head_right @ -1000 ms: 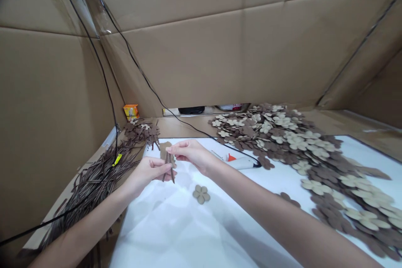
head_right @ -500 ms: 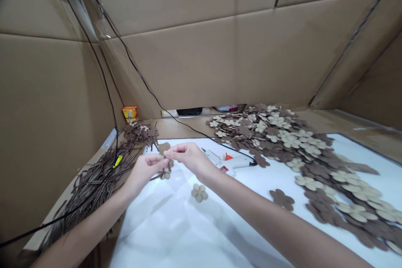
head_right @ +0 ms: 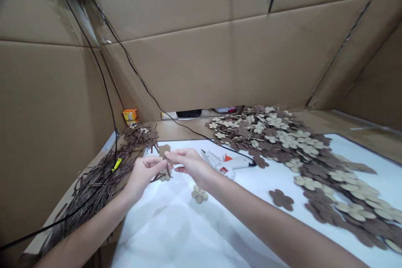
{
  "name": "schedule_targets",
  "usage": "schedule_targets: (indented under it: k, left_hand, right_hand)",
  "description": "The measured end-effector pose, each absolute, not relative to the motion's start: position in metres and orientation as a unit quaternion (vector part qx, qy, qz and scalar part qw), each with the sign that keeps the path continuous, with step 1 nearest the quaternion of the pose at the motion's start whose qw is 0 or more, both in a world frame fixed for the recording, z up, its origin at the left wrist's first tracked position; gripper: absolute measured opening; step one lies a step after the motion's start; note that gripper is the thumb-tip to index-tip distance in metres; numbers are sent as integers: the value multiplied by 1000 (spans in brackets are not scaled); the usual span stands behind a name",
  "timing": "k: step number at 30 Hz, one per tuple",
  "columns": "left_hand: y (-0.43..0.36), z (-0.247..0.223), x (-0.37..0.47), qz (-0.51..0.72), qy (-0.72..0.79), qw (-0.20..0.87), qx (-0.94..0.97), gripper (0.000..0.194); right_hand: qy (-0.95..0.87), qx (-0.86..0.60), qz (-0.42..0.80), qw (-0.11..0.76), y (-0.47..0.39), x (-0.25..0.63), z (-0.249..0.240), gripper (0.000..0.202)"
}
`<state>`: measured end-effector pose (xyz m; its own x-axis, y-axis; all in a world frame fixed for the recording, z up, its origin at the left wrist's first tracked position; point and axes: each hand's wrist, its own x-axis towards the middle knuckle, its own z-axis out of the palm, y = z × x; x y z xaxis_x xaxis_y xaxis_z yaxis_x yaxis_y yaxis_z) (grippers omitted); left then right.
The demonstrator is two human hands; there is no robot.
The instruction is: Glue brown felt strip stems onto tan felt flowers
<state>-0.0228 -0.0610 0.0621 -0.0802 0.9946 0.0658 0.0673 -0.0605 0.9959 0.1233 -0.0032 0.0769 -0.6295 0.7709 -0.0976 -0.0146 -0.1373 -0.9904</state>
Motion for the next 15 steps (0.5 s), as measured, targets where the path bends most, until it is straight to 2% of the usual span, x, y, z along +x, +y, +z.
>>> schedule_targets:
  k: [4,10,15]
  left_hand:
    - [-62,66,-23,506,513,461,518,31]
    - [-68,72,-19,479,515,461,541,28]
    - [-67,69,-18,485,485,480,547,28]
  right_hand:
    - [-630,-322,647,285,2,128,86,34]
    - [-711,-304,575,269,10,134,87,17]
    - [-712,-291,584,261,11,137,86,20]
